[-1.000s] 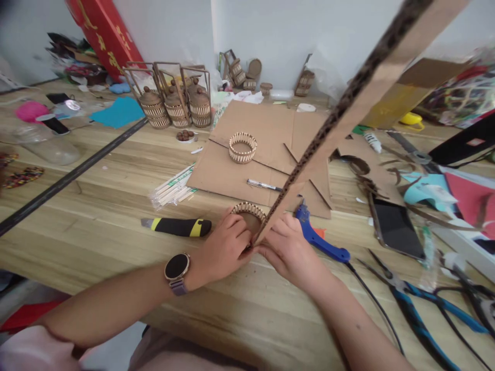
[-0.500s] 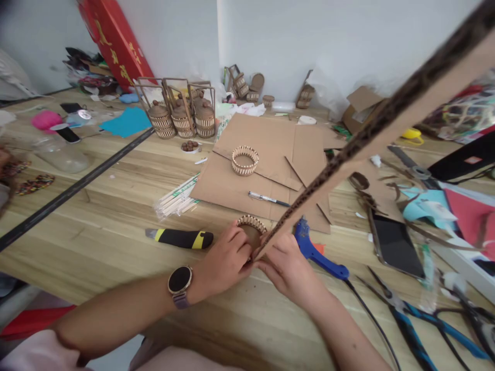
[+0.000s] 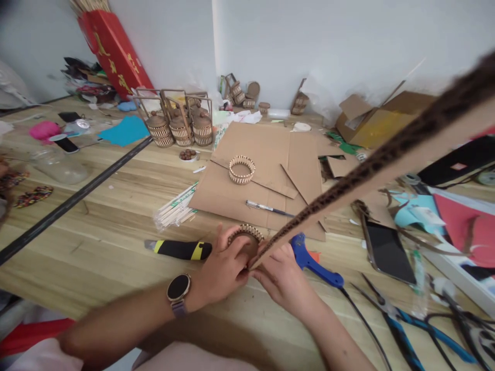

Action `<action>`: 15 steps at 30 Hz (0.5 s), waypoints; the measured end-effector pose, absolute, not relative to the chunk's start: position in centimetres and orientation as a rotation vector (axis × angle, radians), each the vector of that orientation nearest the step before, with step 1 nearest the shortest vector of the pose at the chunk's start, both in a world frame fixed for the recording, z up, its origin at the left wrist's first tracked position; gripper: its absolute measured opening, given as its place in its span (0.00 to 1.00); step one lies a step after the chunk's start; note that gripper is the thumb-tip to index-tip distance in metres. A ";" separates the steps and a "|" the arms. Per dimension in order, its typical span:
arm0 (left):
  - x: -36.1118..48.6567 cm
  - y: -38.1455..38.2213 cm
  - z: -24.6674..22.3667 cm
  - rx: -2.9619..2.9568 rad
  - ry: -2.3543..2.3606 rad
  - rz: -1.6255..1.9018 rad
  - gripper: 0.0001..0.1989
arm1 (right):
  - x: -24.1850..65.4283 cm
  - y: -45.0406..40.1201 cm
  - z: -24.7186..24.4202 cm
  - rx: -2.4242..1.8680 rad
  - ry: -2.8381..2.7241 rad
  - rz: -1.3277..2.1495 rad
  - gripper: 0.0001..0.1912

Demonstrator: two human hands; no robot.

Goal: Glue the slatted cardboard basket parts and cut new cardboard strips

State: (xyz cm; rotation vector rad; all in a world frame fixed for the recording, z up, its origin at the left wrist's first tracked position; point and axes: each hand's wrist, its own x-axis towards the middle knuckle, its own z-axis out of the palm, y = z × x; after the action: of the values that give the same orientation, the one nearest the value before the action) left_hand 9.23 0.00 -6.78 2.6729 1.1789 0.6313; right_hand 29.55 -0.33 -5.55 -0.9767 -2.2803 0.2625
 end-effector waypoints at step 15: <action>8.7 0.3 -7.0 2.715 1.103 0.725 0.08 | 30.9 0.8 -1.9 -1.048 -2.339 0.305 0.15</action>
State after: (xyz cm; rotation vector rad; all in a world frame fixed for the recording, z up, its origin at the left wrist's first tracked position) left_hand 8.75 0.26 -7.02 2.7147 1.1031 0.7254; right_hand 30.91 0.83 -1.92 -1.0476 -2.3387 0.3046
